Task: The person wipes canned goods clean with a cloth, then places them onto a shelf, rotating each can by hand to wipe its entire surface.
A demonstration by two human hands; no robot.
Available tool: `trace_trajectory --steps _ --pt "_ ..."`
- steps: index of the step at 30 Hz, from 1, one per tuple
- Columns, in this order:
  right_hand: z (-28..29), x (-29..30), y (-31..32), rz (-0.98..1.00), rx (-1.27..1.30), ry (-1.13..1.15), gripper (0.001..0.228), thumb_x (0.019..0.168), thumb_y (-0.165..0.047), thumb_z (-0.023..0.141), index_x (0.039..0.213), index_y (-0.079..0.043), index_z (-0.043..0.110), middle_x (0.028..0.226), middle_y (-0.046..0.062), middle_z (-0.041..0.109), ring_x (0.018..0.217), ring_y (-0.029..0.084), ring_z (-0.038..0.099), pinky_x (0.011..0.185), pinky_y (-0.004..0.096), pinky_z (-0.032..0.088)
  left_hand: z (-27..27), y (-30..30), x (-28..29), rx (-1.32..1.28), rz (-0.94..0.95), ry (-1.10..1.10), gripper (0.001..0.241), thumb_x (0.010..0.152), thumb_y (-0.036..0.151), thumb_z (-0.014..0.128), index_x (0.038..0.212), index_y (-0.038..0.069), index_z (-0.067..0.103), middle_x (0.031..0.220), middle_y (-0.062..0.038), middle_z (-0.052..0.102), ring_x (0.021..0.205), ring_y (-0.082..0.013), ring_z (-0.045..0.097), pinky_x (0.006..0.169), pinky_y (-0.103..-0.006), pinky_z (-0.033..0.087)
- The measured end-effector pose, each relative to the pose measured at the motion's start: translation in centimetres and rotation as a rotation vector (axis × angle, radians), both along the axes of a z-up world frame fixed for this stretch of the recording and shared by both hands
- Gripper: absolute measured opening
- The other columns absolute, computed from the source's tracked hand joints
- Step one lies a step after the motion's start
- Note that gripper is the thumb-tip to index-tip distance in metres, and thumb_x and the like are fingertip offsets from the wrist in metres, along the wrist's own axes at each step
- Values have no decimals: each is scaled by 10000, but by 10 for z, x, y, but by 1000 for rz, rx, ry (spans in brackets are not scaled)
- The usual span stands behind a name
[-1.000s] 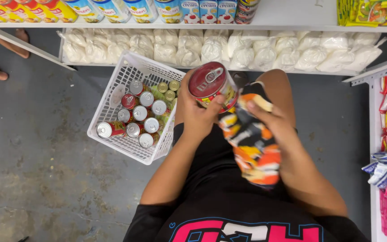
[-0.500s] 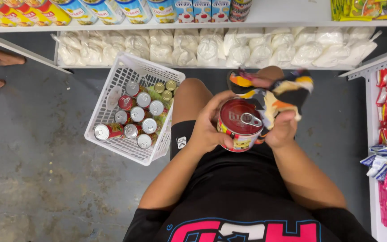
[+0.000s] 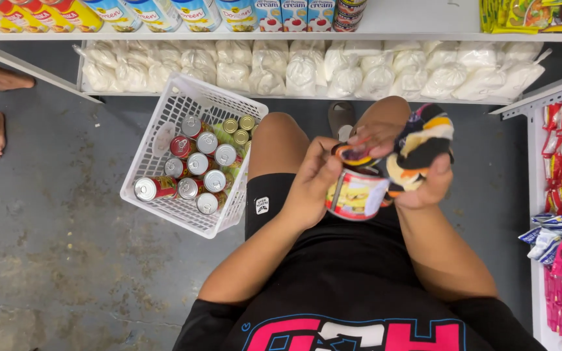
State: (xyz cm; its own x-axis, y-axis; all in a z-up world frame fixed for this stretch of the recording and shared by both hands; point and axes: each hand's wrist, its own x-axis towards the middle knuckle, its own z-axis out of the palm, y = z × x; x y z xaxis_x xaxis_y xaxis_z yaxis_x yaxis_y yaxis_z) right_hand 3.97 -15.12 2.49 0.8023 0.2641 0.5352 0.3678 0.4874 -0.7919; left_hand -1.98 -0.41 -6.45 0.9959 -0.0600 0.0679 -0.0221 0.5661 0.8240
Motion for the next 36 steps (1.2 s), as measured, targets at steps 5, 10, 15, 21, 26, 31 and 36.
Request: trace_trajectory --steps 5,10,15,21,26,31,36 --pt "-3 -4 9 -371 -533 -71 590 1032 -503 537 1070 82 610 937 162 722 905 316 725 848 419 567 27 -15 12 599 339 -94 398 1125 370 495 1221 -6 404 1137 -110 598 1026 -156 626 926 -305 521" --pt "-5 7 -4 -560 -823 -347 533 1093 -455 553 1027 64 649 923 207 707 953 361 699 902 460 536 23 -17 22 529 349 -31 379 1157 371 374 1206 -3 404 1115 -124 604 965 -165 607 879 -322 529" --pt "-33 18 -9 -17 220 414 548 1002 -525 596 1060 18 637 939 160 730 881 309 727 858 415 605 41 -13 21 -180 50 301 430 1146 378 269 1265 12 460 1124 -124 610 1005 -154 622 916 -316 512" --pt "-1 -7 15 -724 -978 -440 417 1056 -366 685 979 37 607 902 227 656 819 391 658 701 448 535 7 -19 22 597 354 13 316 1146 326 307 1219 31 392 1060 -109 595 899 -259 653 849 -357 529" --pt "19 -16 0 -397 -360 -125 514 989 -490 673 1026 17 595 914 161 687 844 309 704 790 419 595 21 -8 18 -106 -67 238 503 1179 425 305 1281 -30 496 1177 -166 657 1056 -275 659 983 -379 505" --pt "-18 0 -9 -294 122 370 491 996 -476 708 1094 4 677 943 157 733 828 272 720 788 365 604 21 -15 26 -415 -187 371 634 1176 538 294 1346 -26 530 1210 -171 683 1102 -263 665 1002 -388 523" --pt "19 -9 6 -668 -948 -416 506 1037 -453 715 1071 45 636 900 215 675 836 364 678 751 420 550 9 -26 21 512 230 18 734 1080 594 264 1467 -3 444 1191 -157 694 1120 -285 704 993 -362 537"
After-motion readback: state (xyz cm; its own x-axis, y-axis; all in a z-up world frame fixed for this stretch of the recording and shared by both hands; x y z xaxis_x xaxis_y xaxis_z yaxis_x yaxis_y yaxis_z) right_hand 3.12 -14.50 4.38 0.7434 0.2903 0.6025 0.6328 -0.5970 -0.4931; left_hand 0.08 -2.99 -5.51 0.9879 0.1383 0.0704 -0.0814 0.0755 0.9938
